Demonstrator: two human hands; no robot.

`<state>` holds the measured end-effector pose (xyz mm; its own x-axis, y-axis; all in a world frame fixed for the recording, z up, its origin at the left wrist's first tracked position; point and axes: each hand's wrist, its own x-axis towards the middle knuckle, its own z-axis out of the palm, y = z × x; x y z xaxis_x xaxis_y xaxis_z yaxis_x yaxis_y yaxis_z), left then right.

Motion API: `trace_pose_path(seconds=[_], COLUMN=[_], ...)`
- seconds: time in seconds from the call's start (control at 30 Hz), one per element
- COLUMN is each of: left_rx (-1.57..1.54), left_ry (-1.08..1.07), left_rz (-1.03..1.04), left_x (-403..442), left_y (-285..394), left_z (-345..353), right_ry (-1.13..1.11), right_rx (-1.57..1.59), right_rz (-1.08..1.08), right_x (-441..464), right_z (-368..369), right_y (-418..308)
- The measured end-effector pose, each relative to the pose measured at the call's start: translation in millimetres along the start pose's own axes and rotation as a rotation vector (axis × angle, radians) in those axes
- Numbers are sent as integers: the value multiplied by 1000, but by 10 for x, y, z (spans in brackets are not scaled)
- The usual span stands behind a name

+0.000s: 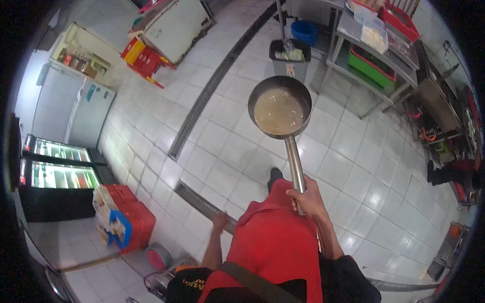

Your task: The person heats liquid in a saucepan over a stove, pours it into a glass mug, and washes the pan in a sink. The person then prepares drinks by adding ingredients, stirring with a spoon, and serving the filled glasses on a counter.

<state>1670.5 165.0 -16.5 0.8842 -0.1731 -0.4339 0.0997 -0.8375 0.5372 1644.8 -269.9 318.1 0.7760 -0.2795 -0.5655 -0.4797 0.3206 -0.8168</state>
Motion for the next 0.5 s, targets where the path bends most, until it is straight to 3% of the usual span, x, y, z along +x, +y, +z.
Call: trace_pose_path(seconds=[0.03,0.07,0.1,0.13,0.37,0.5], left_rx=[-8,231,-618,-833,-343,-103], left_ry=[-9,-170,-125,-89,-301,-359], left_rz=[-10,-34,-410,-544,-648,-514], left_x=[150,-112,-101,-216,1254,2568], left_y=[-730,-100,-180,125,61,-38], left_z=[425,23,166,66,-127,-769], right_ry=[22,49,57,72,123,199], right_rx=[-11,-30,-41,-32,11,78], right_rz=[21,37,12,34,-34,-77], right_x=[215,429,632,811,2558,3525], right_z=[74,123,180,259,688,1006], right_y=[-194,-405,-619,-793,-1717,-2256])
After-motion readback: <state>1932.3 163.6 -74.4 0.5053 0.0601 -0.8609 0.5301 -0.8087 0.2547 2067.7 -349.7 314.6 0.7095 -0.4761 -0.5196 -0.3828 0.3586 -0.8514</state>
